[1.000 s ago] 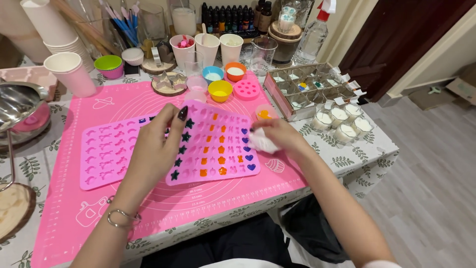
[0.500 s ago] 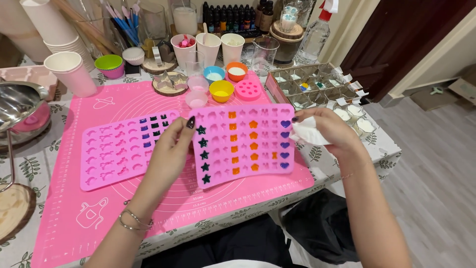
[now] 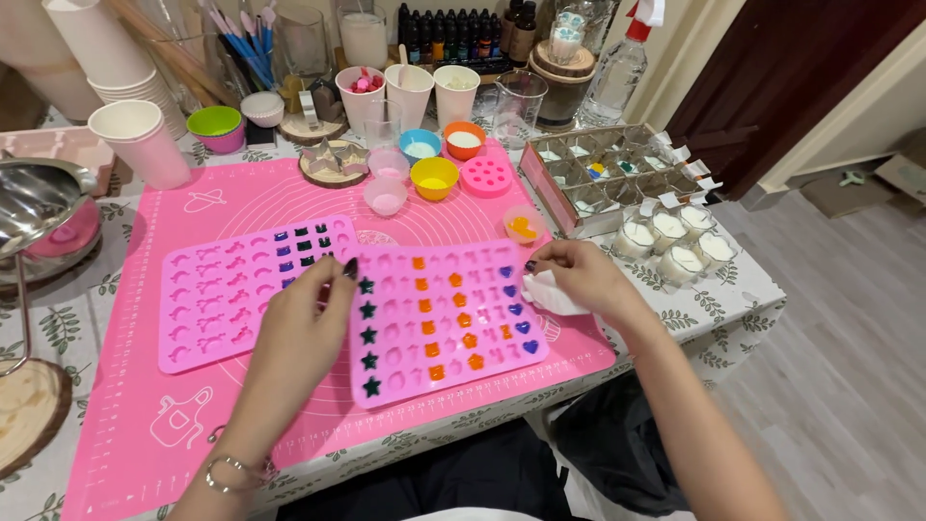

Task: The person presses small colored wax shapes out of pink silicone molds onto the table, flexing and bending each mold to release the shapes. They occasionally wipe their hands with a tissue and reposition the molds while working through the cavities one at a time.

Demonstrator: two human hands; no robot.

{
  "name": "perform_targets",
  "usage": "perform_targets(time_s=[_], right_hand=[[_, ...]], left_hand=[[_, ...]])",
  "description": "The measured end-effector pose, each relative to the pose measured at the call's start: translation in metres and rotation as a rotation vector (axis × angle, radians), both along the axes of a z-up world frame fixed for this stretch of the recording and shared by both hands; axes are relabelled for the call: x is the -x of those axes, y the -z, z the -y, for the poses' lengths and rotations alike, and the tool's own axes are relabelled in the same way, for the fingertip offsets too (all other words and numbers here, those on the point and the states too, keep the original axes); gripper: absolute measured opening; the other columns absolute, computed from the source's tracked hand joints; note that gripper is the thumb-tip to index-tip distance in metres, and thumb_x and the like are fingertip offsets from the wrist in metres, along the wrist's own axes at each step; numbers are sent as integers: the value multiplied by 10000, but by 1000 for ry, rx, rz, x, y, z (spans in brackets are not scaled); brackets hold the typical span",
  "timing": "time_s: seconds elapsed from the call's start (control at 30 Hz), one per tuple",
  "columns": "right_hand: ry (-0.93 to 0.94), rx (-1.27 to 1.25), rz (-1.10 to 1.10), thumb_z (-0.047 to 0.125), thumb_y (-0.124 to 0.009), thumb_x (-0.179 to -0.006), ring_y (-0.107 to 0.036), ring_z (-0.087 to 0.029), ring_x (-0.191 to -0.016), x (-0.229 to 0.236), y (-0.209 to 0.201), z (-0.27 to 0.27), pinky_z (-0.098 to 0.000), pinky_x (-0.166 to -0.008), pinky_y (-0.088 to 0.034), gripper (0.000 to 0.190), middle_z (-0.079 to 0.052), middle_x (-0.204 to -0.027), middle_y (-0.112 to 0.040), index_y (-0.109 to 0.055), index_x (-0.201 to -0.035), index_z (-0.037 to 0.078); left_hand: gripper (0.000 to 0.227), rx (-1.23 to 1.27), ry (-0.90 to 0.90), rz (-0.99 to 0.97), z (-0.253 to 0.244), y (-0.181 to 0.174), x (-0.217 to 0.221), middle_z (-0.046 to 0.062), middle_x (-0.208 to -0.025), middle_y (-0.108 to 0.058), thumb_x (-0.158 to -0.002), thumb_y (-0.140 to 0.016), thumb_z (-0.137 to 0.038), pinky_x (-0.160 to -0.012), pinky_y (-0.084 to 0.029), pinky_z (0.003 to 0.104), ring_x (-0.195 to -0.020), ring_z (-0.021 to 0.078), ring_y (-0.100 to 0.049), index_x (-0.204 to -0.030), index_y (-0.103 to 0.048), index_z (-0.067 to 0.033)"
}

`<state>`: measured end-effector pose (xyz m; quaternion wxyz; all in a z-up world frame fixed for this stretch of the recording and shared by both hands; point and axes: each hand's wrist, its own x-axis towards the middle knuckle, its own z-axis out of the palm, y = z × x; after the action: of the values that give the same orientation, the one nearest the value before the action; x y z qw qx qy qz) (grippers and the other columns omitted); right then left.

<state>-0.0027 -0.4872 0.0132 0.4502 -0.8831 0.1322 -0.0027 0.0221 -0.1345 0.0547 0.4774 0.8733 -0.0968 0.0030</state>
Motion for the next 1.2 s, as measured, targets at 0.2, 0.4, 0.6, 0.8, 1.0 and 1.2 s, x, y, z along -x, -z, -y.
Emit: perform_targets(time_s=[0.2, 0.4, 0.6, 0.8, 1.0, 1.2], right_hand=[[19, 408, 425, 186, -690, -892, -662, -271, -849, 21, -2, -14, -386, -775, -517, 211, -132, -902, -704, -696, -1001, 6], [59, 805, 568, 232, -767, -831, -517, -364, -939, 35, -19, -61, -498, -880, -416, 232, -162, -955, -633, -726, -952, 39], [-253, 285, 459, 156, -683, -899, -605, -282, -957, 0, -14, -102, -417, -886, -491, 177, -93, -985, -647, -707, -1055, 75], [-367, 306, 726, 61, -669, -903, -612, -291, -938, -23, -1, -119, -393, -832, -504, 259, -128, -1065, -680, -677, -1160, 28], [-264, -60, 361, 10, -608, -911, -531, -121, -654, -43, -2, -109, -267, -614, -456, 198, -26, -877, -597, -566, -1104, 24], [-343, -328, 362, -31, -570, -940, -443, -24, -744, -50, 8, -104, -193, -663, -421, 171, 32, -903, -487, -545, -1100, 25]], left_hand=[[286, 176, 3, -13, -12, 26, -17, 31, -685, -471, -1031, -539, -285, -578, -395, 293, -630, 104, -414, -909, -559, -27], [259, 356, -58, -242, -6, 25, -12, -35, -727, -406, -1013, -552, -333, -584, -341, 282, -668, 98, -372, -1034, -567, -76], [646, 377, -71, -417, 10, 10, -27, 35, -1000, -595, -921, -715, -398, -849, -457, 238, -962, 94, -596, -1350, -369, -61], [474, 354, 124, -494, 19, 3, -50, 156, -1036, -758, -855, -732, -248, -765, -575, 324, -863, 185, -719, -1186, -654, 82], [228, 486, 279, -429, 24, 21, -65, 30, -964, -736, -898, -686, -107, -740, -545, 249, -833, 90, -671, -1117, -697, -43], [177, 533, 240, -467, 24, 25, -63, -19, -903, -669, -922, -670, -88, -719, -508, 265, -810, 76, -614, -1097, -665, -69]])
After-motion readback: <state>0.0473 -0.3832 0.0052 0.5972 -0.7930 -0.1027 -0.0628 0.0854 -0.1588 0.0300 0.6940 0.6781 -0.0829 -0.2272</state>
